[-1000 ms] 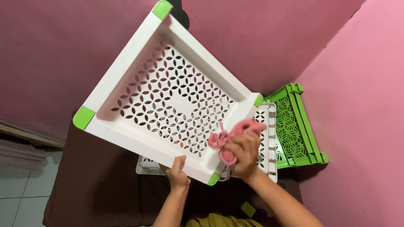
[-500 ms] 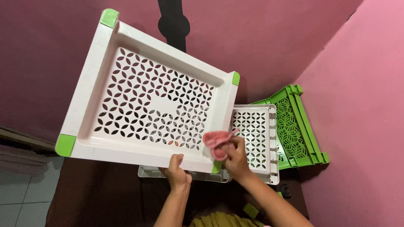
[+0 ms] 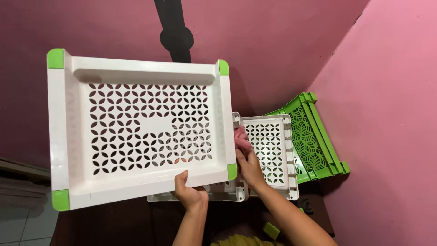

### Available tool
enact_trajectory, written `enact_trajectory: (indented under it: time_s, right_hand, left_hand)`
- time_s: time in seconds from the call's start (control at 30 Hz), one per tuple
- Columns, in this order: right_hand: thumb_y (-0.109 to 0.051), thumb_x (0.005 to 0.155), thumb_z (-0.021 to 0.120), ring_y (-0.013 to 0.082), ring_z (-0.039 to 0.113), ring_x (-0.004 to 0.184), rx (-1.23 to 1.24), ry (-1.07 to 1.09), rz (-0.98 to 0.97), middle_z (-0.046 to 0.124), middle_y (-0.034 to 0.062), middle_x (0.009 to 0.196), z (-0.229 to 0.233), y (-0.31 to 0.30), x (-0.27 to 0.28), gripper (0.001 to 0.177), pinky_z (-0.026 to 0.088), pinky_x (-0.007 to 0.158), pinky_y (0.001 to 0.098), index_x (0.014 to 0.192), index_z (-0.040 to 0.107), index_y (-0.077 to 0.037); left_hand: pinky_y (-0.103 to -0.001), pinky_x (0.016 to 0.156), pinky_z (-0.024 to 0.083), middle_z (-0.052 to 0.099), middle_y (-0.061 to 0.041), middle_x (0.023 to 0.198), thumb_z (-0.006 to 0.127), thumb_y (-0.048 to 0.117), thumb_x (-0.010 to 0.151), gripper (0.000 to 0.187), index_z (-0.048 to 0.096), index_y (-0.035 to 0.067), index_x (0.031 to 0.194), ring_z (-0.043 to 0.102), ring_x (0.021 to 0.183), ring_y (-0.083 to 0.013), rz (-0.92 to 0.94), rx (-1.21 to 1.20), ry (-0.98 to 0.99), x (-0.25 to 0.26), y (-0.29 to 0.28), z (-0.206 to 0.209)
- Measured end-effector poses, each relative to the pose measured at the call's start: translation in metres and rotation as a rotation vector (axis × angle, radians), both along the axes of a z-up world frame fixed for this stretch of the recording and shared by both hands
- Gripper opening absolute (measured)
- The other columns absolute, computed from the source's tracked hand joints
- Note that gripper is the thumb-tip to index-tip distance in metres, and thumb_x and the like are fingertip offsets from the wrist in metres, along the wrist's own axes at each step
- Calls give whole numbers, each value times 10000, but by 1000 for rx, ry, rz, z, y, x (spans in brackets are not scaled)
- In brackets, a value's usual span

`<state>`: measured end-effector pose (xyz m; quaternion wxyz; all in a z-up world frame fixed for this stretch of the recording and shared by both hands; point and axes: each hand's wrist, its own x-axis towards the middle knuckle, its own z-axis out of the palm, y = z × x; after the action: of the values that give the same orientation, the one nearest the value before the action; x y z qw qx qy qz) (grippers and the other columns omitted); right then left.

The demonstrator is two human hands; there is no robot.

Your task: The person disassembles a green and white plastic storage unit by removing wheels and separating the panels. They then wipe the inside of the white panels with a pink cloth.

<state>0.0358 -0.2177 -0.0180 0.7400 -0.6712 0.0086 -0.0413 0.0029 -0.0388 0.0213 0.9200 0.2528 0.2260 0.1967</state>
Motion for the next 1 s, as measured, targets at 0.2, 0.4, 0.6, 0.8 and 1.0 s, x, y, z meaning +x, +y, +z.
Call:
enact_trajectory:
  time_s: [0.2,0.4,0.6,0.8,1.0]
  right_hand:
    - [-329,831,721,202,676,1126,624,176,381,635,94,1276,10,6,-3,700,585,928,424,1417,422,-93]
    - [-241,856,639,317,678,1052,497,251,148,638,215,1174,45,-21,4,539,602,905,477,1307,461,-4]
    - [-241,861,624,312,686,1076,488,258,128,658,210,1180,46,-38,-4,549,590,947,476,1326,491,18]
    - [-240,939,634,265,662,1101,464,118,161,657,193,1213,34,-38,-14,538,557,954,413,1366,475,47]
    - [-325,1045,596,210,677,956,-328,-140,-332,684,108,1078,25,-54,-36,330,577,848,402,1198,606,-33]
  left_hand:
    - [-404,992,508,622,-113,1233,612,235,860,483,578,-24,1267,620,1156,-236,-50,0,115,-4,-9,1]
    - [-373,979,556,769,-182,1054,720,362,911,463,733,-50,1122,727,1032,-227,-615,643,133,-28,3,-2]
    - [-302,782,595,764,-32,954,807,323,840,299,719,140,1060,761,869,-144,-173,1817,-538,-65,20,59]
    - [-355,595,503,644,-37,799,721,61,765,279,689,105,1039,634,680,-218,-225,2461,-372,-23,8,90]
    - [-384,618,481,597,-53,772,710,96,713,195,624,101,887,615,705,-244,-308,2383,-456,-12,2,63]
